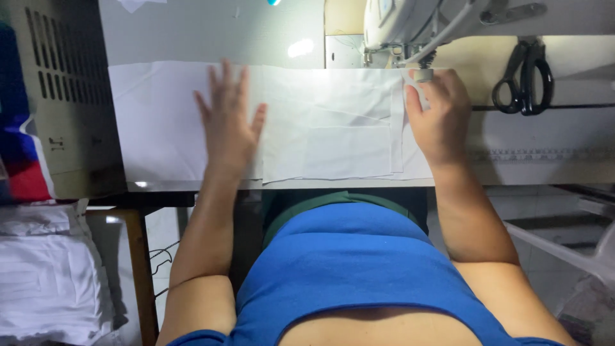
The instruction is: Handling and aligning small pieces of white fabric on a sewing table
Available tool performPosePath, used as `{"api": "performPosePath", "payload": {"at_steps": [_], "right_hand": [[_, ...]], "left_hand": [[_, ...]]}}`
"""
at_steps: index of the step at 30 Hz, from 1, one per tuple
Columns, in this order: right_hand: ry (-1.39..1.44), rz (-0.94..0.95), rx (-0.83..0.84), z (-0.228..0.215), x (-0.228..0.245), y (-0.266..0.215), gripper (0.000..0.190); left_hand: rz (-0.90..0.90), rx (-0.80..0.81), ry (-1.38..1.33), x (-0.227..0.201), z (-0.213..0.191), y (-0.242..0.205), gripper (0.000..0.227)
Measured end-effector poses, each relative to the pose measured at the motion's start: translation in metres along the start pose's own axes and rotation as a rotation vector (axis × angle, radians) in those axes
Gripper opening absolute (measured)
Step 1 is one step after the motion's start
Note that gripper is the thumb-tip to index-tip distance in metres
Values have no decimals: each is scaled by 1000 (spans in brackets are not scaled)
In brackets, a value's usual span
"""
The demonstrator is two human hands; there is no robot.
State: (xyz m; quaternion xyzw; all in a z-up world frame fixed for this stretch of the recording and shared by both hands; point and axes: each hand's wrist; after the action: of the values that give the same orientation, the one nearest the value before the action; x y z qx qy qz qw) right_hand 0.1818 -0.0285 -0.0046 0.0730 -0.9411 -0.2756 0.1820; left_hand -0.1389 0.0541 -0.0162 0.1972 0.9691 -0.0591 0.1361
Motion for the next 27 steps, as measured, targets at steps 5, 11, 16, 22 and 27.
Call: {"api": "performPosePath", "payload": {"at_steps": [5, 11, 16, 22, 27], "right_hand": [[14, -69, 58, -6, 8, -5, 27], [111, -92, 82, -6, 21, -15, 19], [138, -24, 88, -10, 22, -22, 19], [90, 40, 68, -12, 9, -37, 20], [83, 57, 57, -15, 4, -43, 22]], "left_hand": [[-235, -112, -6, 57, -4, -14, 55], [-239, -137, 87, 75, -9, -22, 57], [-203, -119, 62, 101, -14, -21, 56], [-269, -48, 31, 115, -30, -20, 57], [-237, -71, 16, 129, -33, -24, 58]]}}
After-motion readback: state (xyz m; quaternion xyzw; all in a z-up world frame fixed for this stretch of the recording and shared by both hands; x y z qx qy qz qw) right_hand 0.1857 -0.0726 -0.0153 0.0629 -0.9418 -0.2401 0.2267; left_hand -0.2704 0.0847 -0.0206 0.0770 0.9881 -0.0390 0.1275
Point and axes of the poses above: each hand's wrist, its own y-axis towards the middle knuckle, its own z-axis out of the palm, x = y × z
